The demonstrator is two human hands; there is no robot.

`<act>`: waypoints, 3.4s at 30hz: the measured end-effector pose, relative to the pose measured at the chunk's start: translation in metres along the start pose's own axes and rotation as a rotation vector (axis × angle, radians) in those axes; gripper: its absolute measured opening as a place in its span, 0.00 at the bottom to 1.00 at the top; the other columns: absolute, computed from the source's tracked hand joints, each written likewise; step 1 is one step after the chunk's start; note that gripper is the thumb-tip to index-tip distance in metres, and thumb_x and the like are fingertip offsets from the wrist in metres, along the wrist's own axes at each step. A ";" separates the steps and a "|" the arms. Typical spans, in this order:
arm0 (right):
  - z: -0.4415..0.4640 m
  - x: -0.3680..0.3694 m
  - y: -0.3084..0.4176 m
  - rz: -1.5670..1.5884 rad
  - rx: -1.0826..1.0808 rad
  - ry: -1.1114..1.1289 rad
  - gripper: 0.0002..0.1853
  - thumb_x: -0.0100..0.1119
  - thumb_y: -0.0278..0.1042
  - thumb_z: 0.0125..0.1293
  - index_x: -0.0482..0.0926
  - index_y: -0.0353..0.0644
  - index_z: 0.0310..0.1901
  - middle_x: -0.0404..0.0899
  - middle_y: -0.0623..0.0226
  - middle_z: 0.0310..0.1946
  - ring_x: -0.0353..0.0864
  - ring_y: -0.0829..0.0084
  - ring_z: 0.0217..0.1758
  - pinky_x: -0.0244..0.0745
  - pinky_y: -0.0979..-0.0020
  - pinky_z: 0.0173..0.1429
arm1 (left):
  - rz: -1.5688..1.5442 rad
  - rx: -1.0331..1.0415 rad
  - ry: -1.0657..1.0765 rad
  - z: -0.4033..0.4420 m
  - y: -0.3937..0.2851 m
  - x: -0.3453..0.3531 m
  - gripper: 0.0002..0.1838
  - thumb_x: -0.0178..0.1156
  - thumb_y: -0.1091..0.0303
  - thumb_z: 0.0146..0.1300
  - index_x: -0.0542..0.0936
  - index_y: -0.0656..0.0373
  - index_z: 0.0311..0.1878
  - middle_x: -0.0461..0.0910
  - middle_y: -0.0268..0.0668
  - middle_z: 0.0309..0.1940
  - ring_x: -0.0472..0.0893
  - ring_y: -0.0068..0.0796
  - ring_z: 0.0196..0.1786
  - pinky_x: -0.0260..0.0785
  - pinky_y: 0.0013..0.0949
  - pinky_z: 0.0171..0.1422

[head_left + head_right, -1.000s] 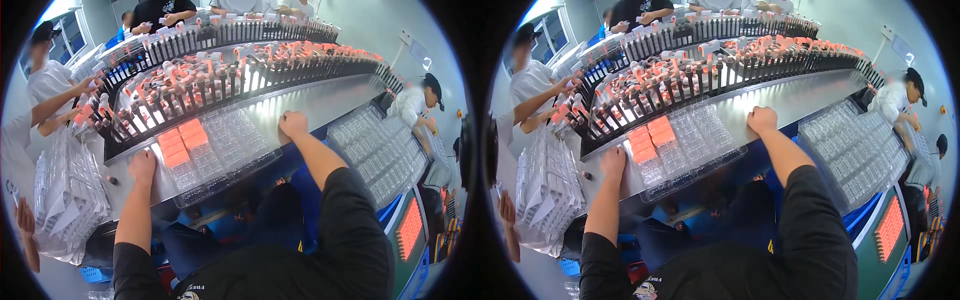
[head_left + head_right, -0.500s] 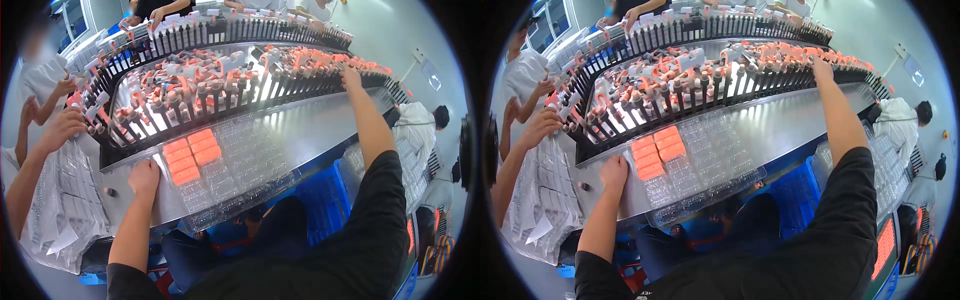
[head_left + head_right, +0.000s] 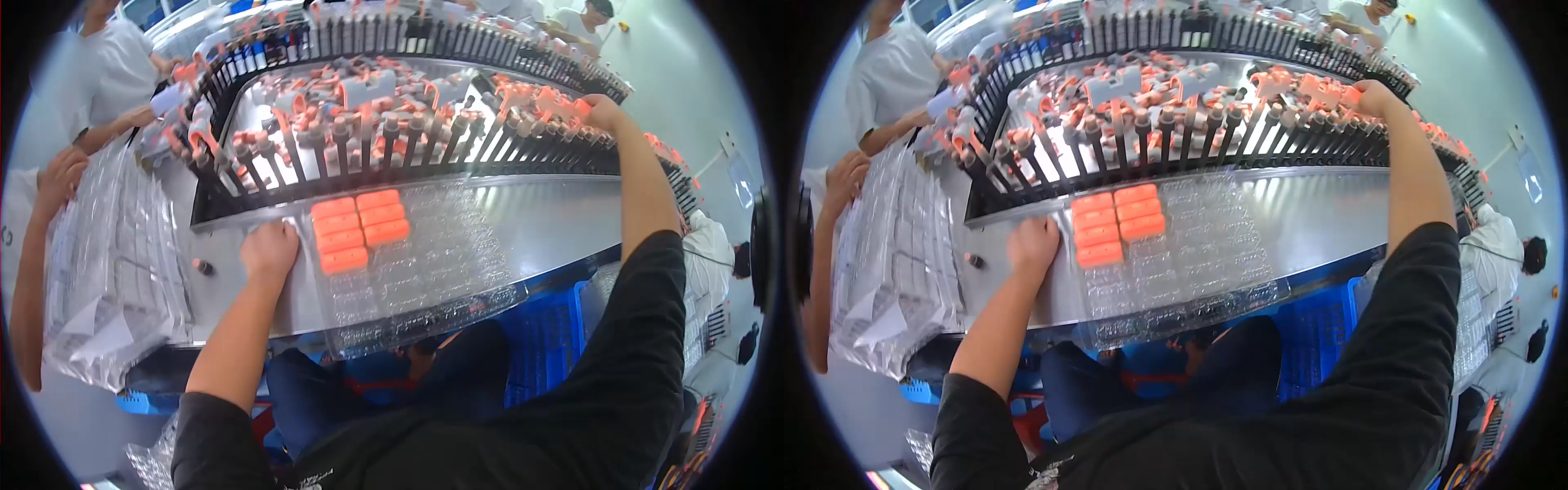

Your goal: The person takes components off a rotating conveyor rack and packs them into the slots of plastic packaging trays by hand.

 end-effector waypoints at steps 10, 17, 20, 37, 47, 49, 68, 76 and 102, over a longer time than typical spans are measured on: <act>-0.060 -0.003 0.141 -0.281 -0.447 -0.074 0.17 0.71 0.28 0.56 0.84 0.39 0.48 0.87 0.52 0.45 0.85 0.52 0.51 0.77 0.55 0.54 | -0.022 0.007 -0.019 0.001 0.004 0.001 0.22 0.50 0.53 0.69 0.91 0.55 0.42 0.90 0.48 0.42 0.89 0.52 0.49 0.79 0.51 0.56; -0.140 -0.040 0.197 -0.012 -0.269 -0.520 0.20 0.61 0.44 0.74 0.81 0.48 0.64 0.88 0.59 0.52 0.86 0.61 0.55 0.78 0.60 0.58 | -0.013 -0.005 -0.014 0.001 0.004 0.002 0.23 0.49 0.53 0.69 0.91 0.55 0.42 0.90 0.47 0.44 0.89 0.49 0.50 0.80 0.51 0.55; -0.240 0.046 0.302 -0.005 -0.293 -0.315 0.18 0.58 0.39 0.78 0.82 0.44 0.63 0.88 0.61 0.54 0.87 0.67 0.55 0.80 0.63 0.60 | -0.017 -0.016 0.010 0.002 0.006 0.005 0.23 0.48 0.53 0.69 0.91 0.55 0.42 0.90 0.48 0.45 0.89 0.49 0.52 0.79 0.51 0.58; -0.298 0.247 0.384 0.152 -0.819 -0.195 0.03 0.65 0.33 0.56 0.85 0.54 0.33 0.88 0.64 0.34 0.89 0.59 0.45 0.77 0.53 0.53 | 0.068 -0.008 -0.083 0.002 0.002 -0.001 0.22 0.51 0.50 0.72 0.91 0.52 0.45 0.90 0.49 0.43 0.89 0.52 0.49 0.80 0.52 0.56; -0.299 0.255 0.386 0.069 -0.738 -0.136 0.06 0.61 0.35 0.61 0.86 0.57 0.38 0.88 0.67 0.34 0.88 0.56 0.43 0.79 0.52 0.50 | 0.053 0.028 -0.087 -0.001 -0.001 -0.005 0.22 0.52 0.50 0.71 0.91 0.53 0.44 0.90 0.47 0.43 0.89 0.53 0.48 0.80 0.53 0.55; -0.298 0.253 0.385 0.099 -0.721 -0.125 0.07 0.61 0.38 0.62 0.88 0.54 0.37 0.89 0.61 0.35 0.89 0.53 0.43 0.81 0.51 0.50 | 0.080 0.047 -0.083 0.004 0.002 0.002 0.21 0.53 0.50 0.71 0.91 0.53 0.44 0.90 0.47 0.44 0.89 0.52 0.48 0.80 0.53 0.55; -0.209 0.076 0.199 1.144 -0.009 -0.722 0.21 0.61 0.36 0.73 0.80 0.36 0.63 0.82 0.56 0.62 0.80 0.64 0.64 0.71 0.64 0.69 | 0.041 0.059 -0.048 0.002 -0.001 -0.001 0.21 0.51 0.52 0.71 0.91 0.53 0.43 0.90 0.47 0.43 0.89 0.51 0.48 0.80 0.52 0.55; -0.043 0.058 0.185 0.552 0.069 0.262 0.18 0.74 0.38 0.62 0.85 0.39 0.51 0.87 0.65 0.38 0.86 0.70 0.37 0.82 0.66 0.40 | 0.020 0.014 -0.004 0.000 -0.002 -0.002 0.22 0.50 0.52 0.71 0.92 0.52 0.42 0.90 0.49 0.45 0.89 0.53 0.50 0.80 0.53 0.58; -0.244 0.087 0.330 0.777 -0.477 -0.579 0.17 0.63 0.45 0.74 0.84 0.38 0.51 0.88 0.64 0.45 0.85 0.68 0.50 0.76 0.63 0.57 | 0.034 0.031 0.026 0.004 0.000 0.004 0.24 0.48 0.50 0.72 0.90 0.55 0.46 0.89 0.49 0.46 0.88 0.52 0.51 0.79 0.53 0.58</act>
Point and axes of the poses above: each hand's wrist, its own z-axis towards the middle knuckle, its own x-axis out of the palm, y = z × x, the point moved 10 cm from there along z, towards the middle knuckle
